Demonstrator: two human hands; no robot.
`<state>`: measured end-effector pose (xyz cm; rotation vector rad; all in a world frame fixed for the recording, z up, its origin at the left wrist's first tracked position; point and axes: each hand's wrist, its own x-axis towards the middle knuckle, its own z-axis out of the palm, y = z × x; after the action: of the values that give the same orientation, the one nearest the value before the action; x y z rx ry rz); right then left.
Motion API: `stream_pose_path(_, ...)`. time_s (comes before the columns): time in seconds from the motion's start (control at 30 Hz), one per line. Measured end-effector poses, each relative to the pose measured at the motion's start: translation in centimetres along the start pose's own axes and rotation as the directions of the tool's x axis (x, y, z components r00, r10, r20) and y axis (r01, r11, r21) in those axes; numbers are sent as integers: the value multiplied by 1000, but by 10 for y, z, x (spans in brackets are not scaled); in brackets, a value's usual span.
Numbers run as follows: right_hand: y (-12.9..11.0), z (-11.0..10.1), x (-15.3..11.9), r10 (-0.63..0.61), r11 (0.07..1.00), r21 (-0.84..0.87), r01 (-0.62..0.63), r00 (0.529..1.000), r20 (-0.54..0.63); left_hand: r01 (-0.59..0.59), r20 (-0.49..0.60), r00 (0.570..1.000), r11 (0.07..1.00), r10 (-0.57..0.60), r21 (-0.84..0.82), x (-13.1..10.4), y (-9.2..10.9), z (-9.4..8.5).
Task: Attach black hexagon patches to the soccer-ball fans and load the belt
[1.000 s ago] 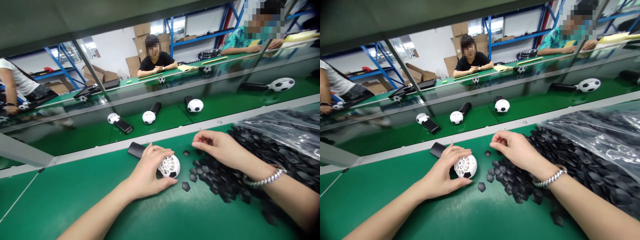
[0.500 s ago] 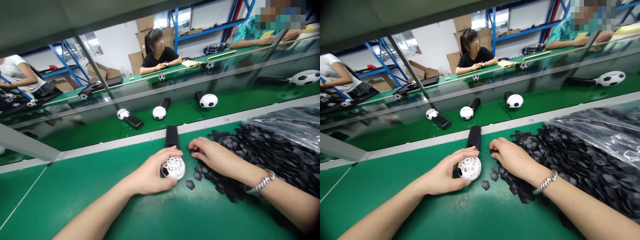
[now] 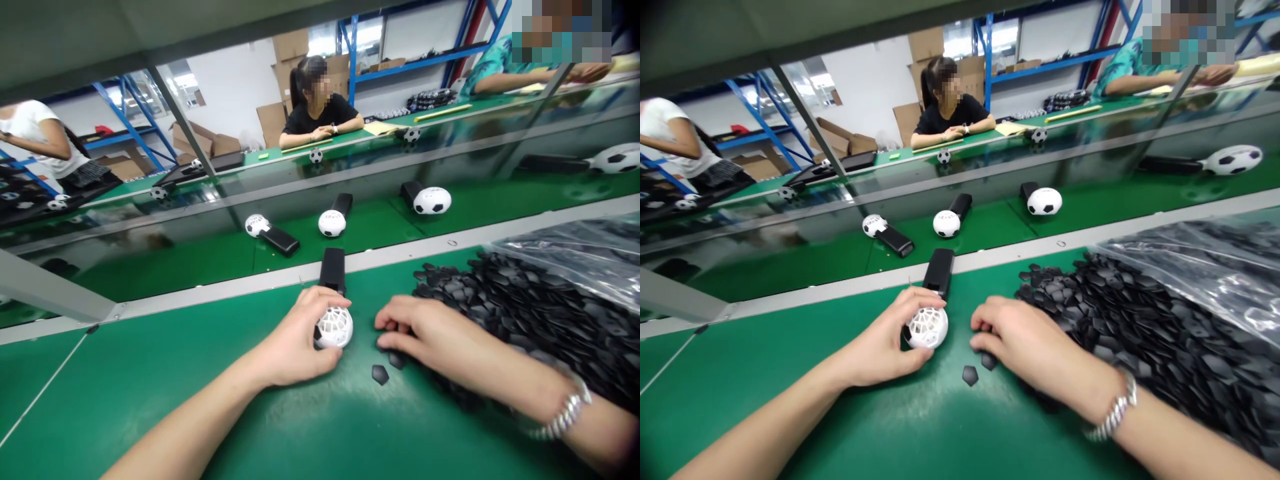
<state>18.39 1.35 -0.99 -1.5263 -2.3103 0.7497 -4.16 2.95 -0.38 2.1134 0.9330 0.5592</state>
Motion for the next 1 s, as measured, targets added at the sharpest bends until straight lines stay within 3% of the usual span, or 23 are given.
stream_pose_path(0.17, -2, 21, -2, -12, 999, -39, 12, 1000, -10, -68, 6, 998, 997, 68, -28, -1, -2, 6)
stream_pose_path(0.33, 1, 10, -3, -93, 990, 111, 93, 996, 2, -141, 88, 986, 989, 144, -40, -1, -1, 10)
stream_pose_path(0.5, -11, -5, -9, -56, 971, 225, 75, 995, -86, -22, 42, 999, 999, 23, -30, -2, 2, 10)
stream_pose_path(0.57, -15, -6, -10, -107, 965, 229, 129, 989, -106, 6, 53, 999, 998, -2, -67, -2, 2, 7)
stream_pose_path(0.73, -19, 2, -11, -365, 918, 128, 375, 926, -97, -36, 133, 989, 978, 64, -204, 0, -3, 2)
stream_pose_path(1.0, -23, 21, -8, -563, 823, -25, 568, 808, -174, -3, 47, 999, 978, 13, -208, 0, 4, 17)
